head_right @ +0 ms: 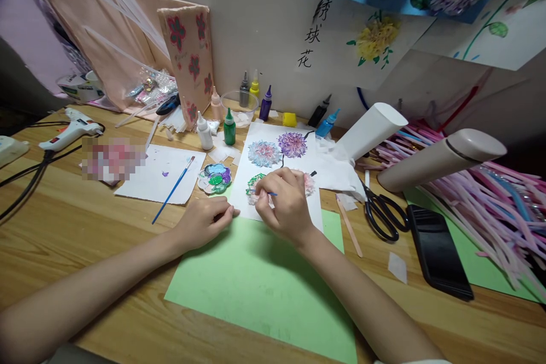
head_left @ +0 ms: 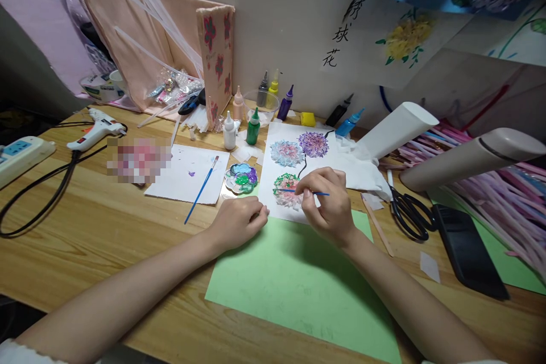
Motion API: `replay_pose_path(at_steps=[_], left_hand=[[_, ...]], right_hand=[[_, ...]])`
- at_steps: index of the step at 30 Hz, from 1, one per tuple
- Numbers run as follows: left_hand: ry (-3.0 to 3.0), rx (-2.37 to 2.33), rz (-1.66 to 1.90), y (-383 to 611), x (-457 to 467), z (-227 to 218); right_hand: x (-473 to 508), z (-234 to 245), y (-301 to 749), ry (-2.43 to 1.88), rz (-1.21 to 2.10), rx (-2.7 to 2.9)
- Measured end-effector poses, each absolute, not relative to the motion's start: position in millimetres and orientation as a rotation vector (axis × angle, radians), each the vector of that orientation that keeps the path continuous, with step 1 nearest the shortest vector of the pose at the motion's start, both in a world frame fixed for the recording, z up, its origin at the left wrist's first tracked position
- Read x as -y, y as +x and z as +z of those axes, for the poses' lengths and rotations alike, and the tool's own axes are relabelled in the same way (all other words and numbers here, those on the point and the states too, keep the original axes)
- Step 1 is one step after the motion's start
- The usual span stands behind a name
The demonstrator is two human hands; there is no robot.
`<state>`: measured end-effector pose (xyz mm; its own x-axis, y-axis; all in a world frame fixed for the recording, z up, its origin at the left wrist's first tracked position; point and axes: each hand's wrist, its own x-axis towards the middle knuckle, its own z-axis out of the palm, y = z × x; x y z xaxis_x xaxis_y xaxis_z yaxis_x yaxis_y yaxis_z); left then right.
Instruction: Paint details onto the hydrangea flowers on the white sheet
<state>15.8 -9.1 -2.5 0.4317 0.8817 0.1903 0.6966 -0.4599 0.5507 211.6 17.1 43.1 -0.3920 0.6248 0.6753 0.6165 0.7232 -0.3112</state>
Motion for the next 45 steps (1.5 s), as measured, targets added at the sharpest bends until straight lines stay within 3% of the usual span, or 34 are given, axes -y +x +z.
replay_pose_path(at_steps=[29,45], left_hand=[[2.287,-1.338,0.655,16,9,-5],[2.337,-1.329,0.700,16,10,-3]], right_hand=[[-18,47,214,-0.940,-0.037,2.134],[-18,39,201,-0.979,0.322,2.310]])
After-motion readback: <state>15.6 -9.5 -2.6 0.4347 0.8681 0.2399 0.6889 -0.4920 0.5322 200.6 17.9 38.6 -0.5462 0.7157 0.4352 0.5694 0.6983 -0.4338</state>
